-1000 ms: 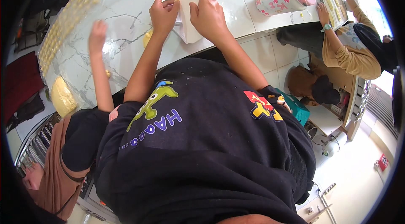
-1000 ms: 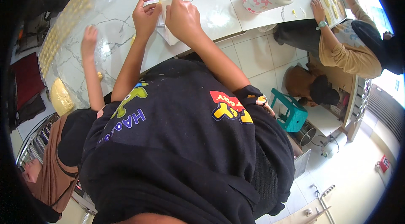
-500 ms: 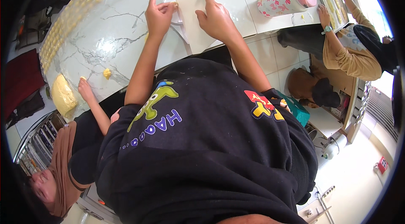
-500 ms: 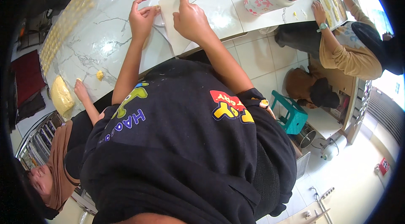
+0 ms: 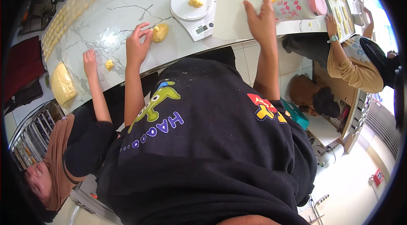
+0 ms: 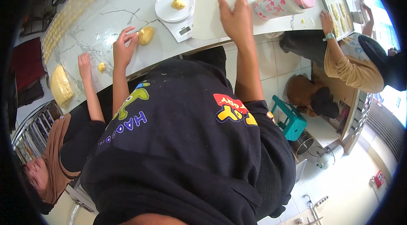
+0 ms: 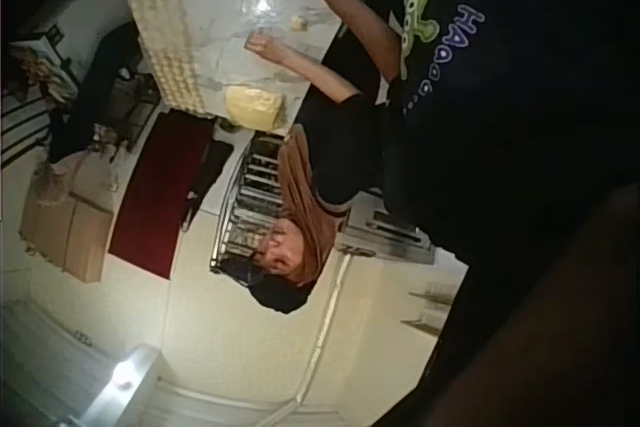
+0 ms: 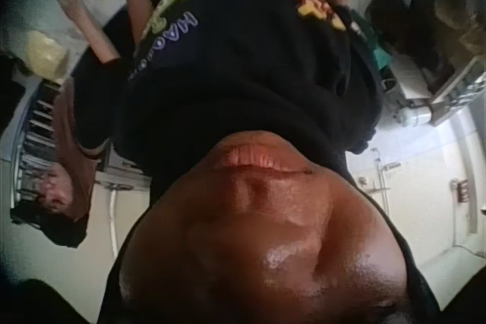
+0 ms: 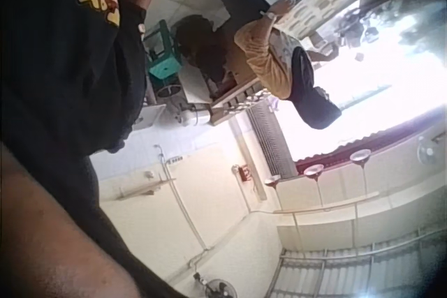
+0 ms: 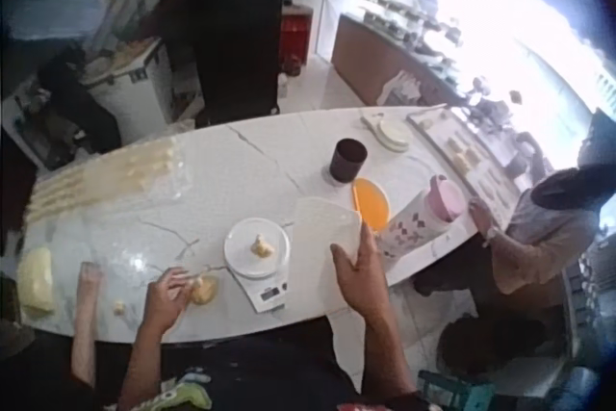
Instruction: Weighing and portioning dough for cookies using a digital scale and bench scraper.
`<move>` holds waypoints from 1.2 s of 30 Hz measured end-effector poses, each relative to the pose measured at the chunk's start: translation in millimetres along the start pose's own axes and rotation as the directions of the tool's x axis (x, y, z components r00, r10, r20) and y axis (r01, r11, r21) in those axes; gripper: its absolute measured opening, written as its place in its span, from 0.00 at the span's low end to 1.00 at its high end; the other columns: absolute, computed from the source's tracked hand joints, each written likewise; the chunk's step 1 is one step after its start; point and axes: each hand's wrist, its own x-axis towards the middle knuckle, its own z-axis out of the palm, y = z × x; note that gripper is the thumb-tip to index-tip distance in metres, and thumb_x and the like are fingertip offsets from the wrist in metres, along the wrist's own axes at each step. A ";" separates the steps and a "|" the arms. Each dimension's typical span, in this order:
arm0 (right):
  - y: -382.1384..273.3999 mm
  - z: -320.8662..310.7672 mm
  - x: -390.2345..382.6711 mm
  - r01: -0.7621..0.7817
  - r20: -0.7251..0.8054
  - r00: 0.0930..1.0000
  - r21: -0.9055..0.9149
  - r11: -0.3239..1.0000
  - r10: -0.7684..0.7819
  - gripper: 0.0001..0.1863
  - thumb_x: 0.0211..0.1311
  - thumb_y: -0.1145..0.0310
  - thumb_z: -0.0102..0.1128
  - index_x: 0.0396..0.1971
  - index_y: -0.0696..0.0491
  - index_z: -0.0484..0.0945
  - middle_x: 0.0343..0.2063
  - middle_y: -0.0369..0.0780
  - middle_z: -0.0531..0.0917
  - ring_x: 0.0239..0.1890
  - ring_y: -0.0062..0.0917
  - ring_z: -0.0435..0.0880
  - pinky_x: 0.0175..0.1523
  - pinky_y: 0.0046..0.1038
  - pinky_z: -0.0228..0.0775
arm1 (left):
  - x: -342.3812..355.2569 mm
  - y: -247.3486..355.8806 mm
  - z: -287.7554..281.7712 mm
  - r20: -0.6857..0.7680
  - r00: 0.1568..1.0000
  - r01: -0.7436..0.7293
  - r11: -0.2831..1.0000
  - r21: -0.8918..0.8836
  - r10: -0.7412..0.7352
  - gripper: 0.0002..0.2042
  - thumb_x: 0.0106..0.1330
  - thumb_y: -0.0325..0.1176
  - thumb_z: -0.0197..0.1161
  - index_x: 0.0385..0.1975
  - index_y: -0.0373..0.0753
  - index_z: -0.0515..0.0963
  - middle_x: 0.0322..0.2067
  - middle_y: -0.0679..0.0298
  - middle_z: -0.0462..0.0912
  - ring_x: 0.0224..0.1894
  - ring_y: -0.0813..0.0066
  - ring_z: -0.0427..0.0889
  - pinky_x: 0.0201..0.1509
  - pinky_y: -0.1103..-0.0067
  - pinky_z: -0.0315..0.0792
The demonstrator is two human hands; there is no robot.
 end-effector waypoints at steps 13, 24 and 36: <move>-0.1 -14.6 -12.3 0.001 -0.039 0.999 -0.030 1.000 -0.002 0.14 0.58 0.73 0.55 0.41 0.63 0.65 0.33 0.49 0.80 0.36 0.32 0.81 0.41 0.31 0.71 | 11.5 -4.2 16.3 -0.059 0.997 -0.032 0.995 0.098 0.038 0.17 0.55 0.28 0.64 0.46 0.42 0.75 0.38 0.61 0.79 0.38 0.71 0.81 0.43 0.76 0.73; -3.3 -39.7 -25.4 -0.061 -0.113 0.992 -0.084 0.995 0.051 0.15 0.58 0.73 0.55 0.43 0.62 0.67 0.33 0.49 0.81 0.35 0.31 0.82 0.42 0.30 0.71 | 77.8 69.3 68.4 0.016 0.862 -0.505 0.862 -0.050 0.506 0.15 0.57 0.25 0.59 0.46 0.42 0.76 0.45 0.62 0.78 0.45 0.64 0.78 0.50 0.74 0.71; -2.0 -33.3 -31.9 -0.104 -0.072 0.992 0.012 0.994 0.105 0.12 0.57 0.74 0.56 0.39 0.62 0.68 0.31 0.49 0.81 0.35 0.32 0.82 0.41 0.31 0.72 | 94.1 76.2 83.1 0.136 0.789 -0.614 0.762 0.205 0.599 0.11 0.54 0.30 0.63 0.38 0.45 0.82 0.32 0.65 0.75 0.39 0.67 0.75 0.45 0.72 0.70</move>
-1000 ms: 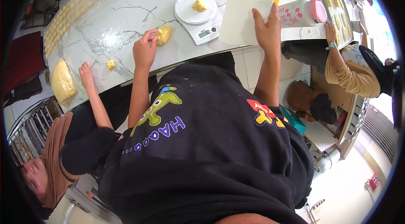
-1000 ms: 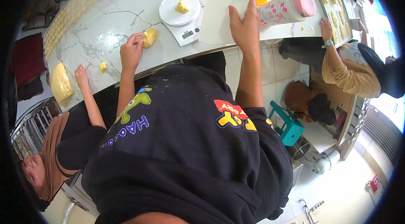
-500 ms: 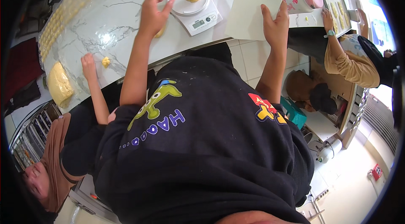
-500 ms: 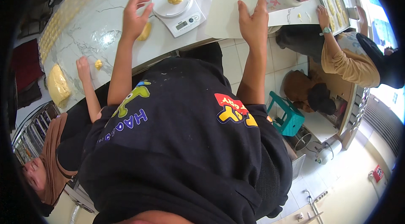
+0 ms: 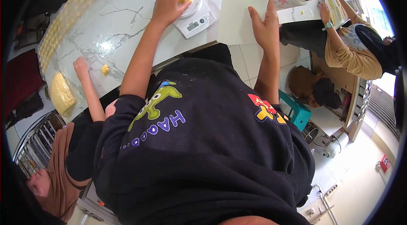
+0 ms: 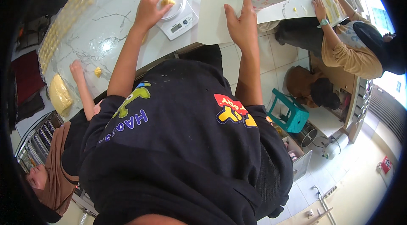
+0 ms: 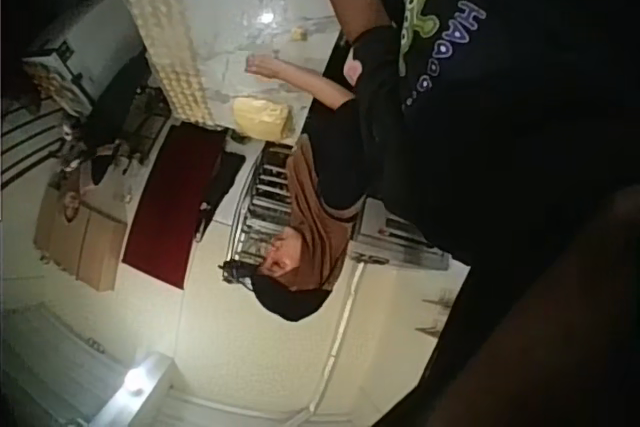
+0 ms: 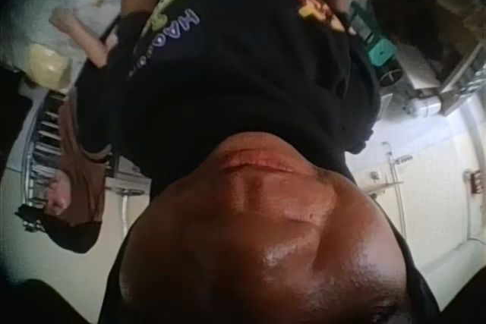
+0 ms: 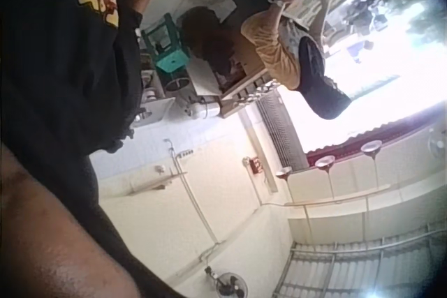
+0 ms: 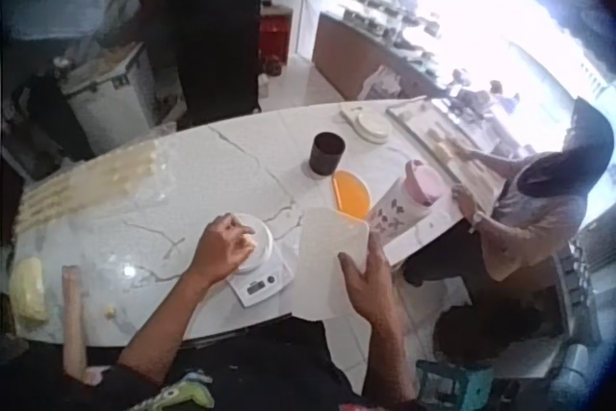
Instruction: Weighing and portioning dough for cookies using a digital scale and bench scraper.
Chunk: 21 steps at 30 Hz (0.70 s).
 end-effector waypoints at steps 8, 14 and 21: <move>-5.1 11.3 5.6 0.044 0.041 0.998 0.019 0.999 -0.045 0.14 0.57 0.74 0.56 0.41 0.63 0.68 0.33 0.49 0.81 0.37 0.35 0.82 0.42 0.31 0.71 | 10.1 16.1 9.2 0.127 0.990 -0.117 0.887 0.447 0.067 0.08 0.47 0.31 0.69 0.29 0.44 0.80 0.35 0.66 0.70 0.40 0.70 0.72 0.42 0.72 0.67; -4.5 15.0 1.4 0.027 0.073 0.997 0.025 0.999 -0.029 0.15 0.57 0.73 0.56 0.42 0.63 0.68 0.34 0.49 0.81 0.38 0.35 0.81 0.42 0.31 0.71 | 12.7 15.1 9.7 0.143 0.987 -0.124 0.913 0.388 0.073 0.07 0.49 0.30 0.68 0.22 0.39 0.74 0.33 0.64 0.72 0.40 0.67 0.74 0.40 0.73 0.69; 6.0 41.0 7.2 0.053 0.103 0.992 0.167 0.984 -0.071 0.15 0.57 0.72 0.56 0.42 0.63 0.68 0.32 0.51 0.81 0.35 0.38 0.82 0.38 0.31 0.71 | 9.1 13.1 9.1 0.031 0.968 0.250 0.967 -0.045 -0.248 0.10 0.50 0.27 0.68 0.25 0.35 0.72 0.23 0.61 0.80 0.27 0.65 0.81 0.33 0.76 0.76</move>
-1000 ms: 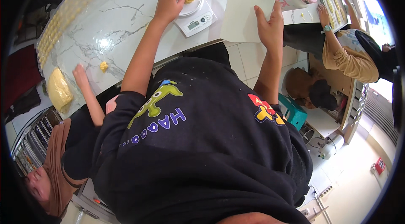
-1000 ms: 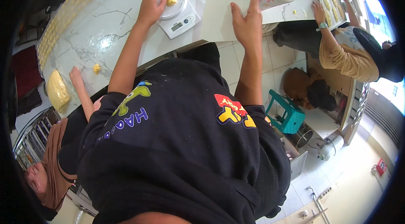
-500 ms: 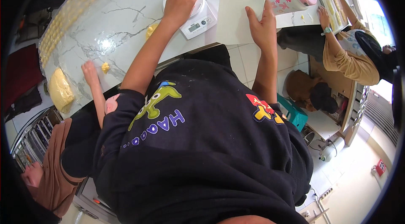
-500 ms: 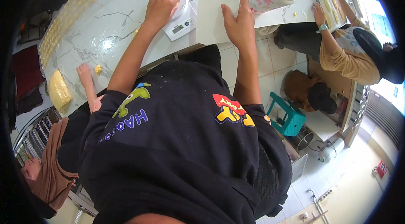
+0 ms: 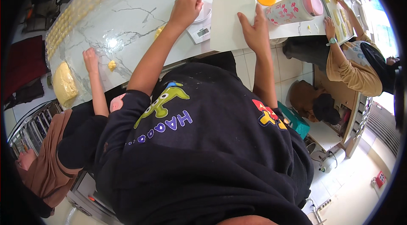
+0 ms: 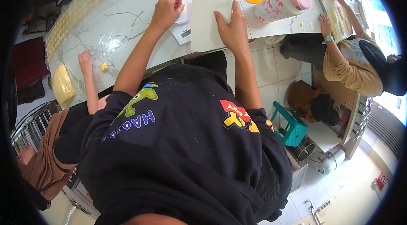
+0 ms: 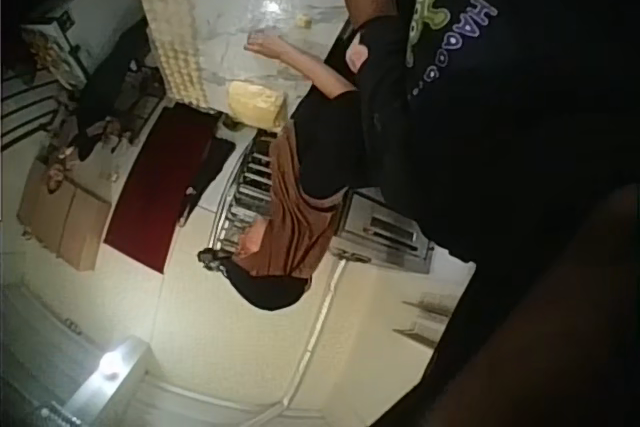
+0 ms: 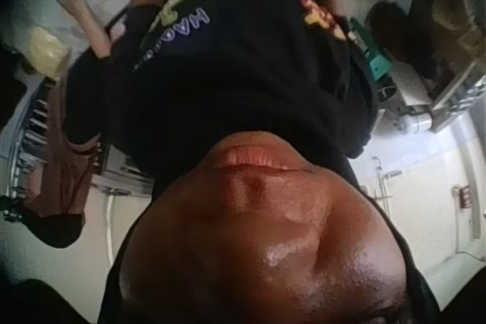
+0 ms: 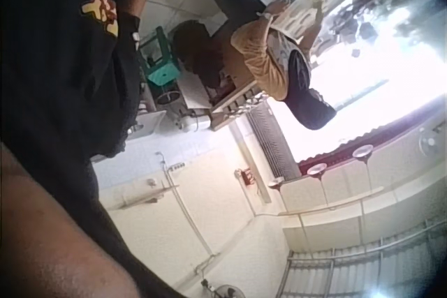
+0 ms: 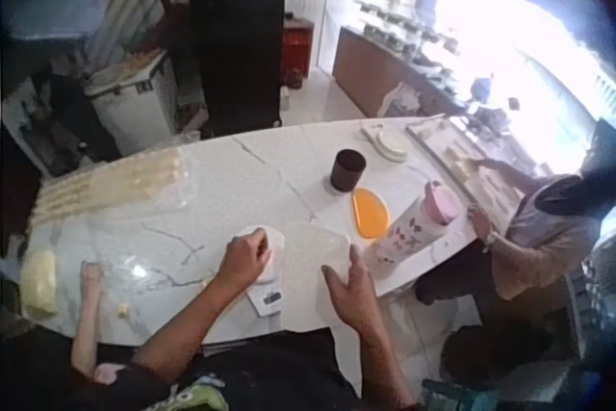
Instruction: Weighing and portioning dough for cookies using a digital scale and bench scraper.
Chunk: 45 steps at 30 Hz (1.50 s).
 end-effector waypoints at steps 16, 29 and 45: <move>-21.0 73.7 9.9 0.017 0.157 0.985 -0.495 0.869 0.070 0.21 0.57 0.68 0.53 0.47 0.63 0.60 0.19 0.54 0.78 0.26 0.53 0.79 0.32 0.45 0.70 | -27.9 -24.3 10.2 -0.007 0.868 0.285 0.509 -0.812 -0.497 0.11 0.52 0.21 0.64 0.32 0.33 0.69 0.25 0.57 0.82 0.27 0.76 0.82 0.31 0.82 0.77; 1.5 41.7 20.0 0.119 0.228 0.973 -0.420 0.900 -0.022 0.23 0.53 0.69 0.57 0.45 0.62 0.61 0.26 0.55 0.79 0.33 0.55 0.78 0.39 0.45 0.69 | -35.1 -31.3 -33.3 -0.151 0.901 0.302 0.837 -0.457 -0.407 0.13 0.54 0.24 0.65 0.38 0.33 0.71 0.27 0.57 0.82 0.29 0.77 0.82 0.32 0.83 0.76; 4.5 -30.8 15.3 -0.128 -0.001 0.991 -0.222 0.967 0.131 0.16 0.55 0.71 0.59 0.41 0.63 0.68 0.37 0.50 0.81 0.40 0.37 0.81 0.45 0.32 0.70 | -123.4 -75.3 -39.9 -0.008 0.878 0.464 0.853 -0.240 -0.479 0.13 0.50 0.30 0.69 0.36 0.38 0.79 0.34 0.63 0.81 0.31 0.74 0.80 0.34 0.79 0.74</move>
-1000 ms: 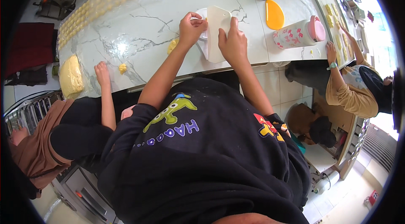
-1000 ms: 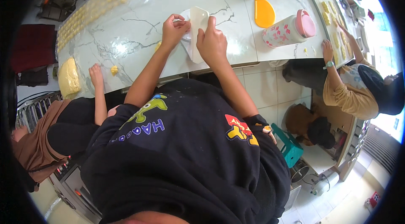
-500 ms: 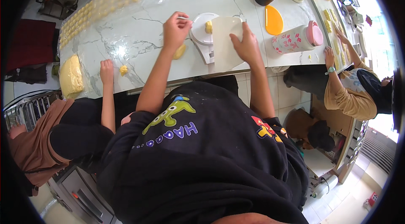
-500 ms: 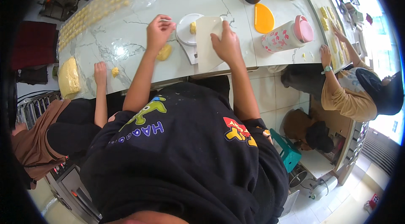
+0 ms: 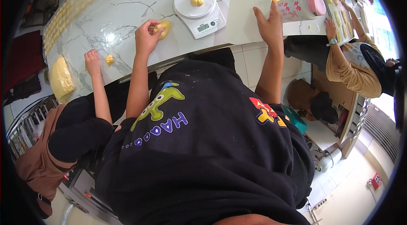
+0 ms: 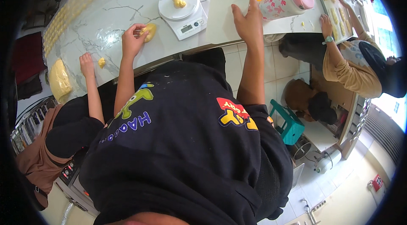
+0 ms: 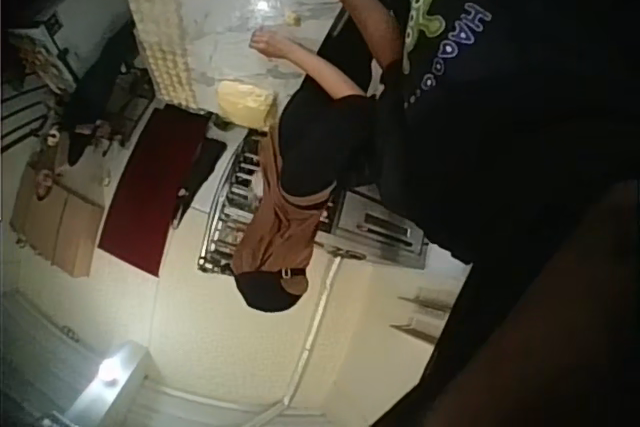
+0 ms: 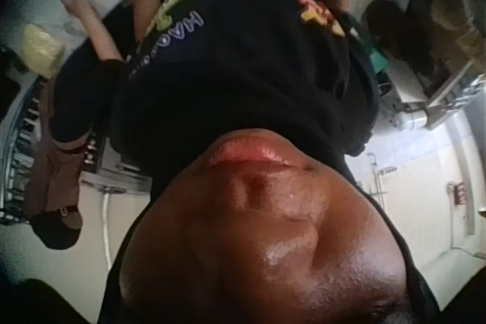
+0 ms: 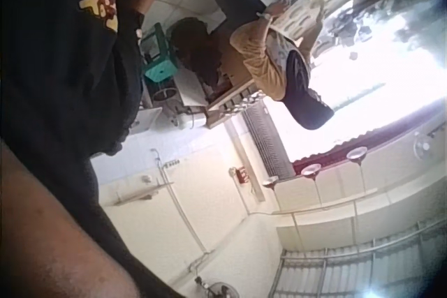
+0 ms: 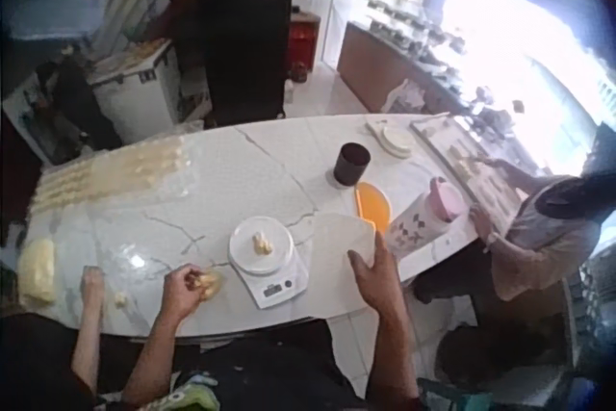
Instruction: Weighing and portioning dough for cookies using a digital scale and bench scraper.
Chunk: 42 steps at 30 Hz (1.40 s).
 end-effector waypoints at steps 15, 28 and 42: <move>-5.8 6.4 -6.9 0.027 0.048 0.998 0.038 0.999 -0.029 0.17 0.55 0.72 0.58 0.42 0.64 0.67 0.34 0.50 0.80 0.39 0.36 0.80 0.44 0.31 0.69 | 44.0 67.2 36.1 -0.066 0.851 -0.498 0.840 0.218 0.522 0.22 0.58 0.42 0.62 0.51 0.41 0.74 0.56 0.53 0.68 0.57 0.56 0.67 0.60 0.68 0.63; -4.2 -9.7 -22.8 0.015 -0.016 1.000 0.044 0.999 -0.015 0.15 0.55 0.75 0.56 0.43 0.62 0.70 0.36 0.47 0.82 0.40 0.32 0.82 0.45 0.29 0.70 | 88.2 44.7 -6.0 -0.521 0.663 -0.496 0.837 0.232 0.537 0.10 0.57 0.32 0.65 0.35 0.33 0.79 0.36 0.56 0.81 0.37 0.60 0.80 0.43 0.72 0.73; -53.4 84.7 -22.9 0.303 0.236 0.930 -0.065 0.951 -0.281 0.19 0.55 0.69 0.60 0.42 0.61 0.64 0.17 0.54 0.77 0.21 0.47 0.78 0.25 0.40 0.68 | -18.2 -4.8 -18.2 -0.127 0.897 -0.317 0.816 0.483 0.424 0.33 0.52 0.44 0.66 0.61 0.49 0.65 0.63 0.47 0.58 0.63 0.53 0.61 0.63 0.67 0.59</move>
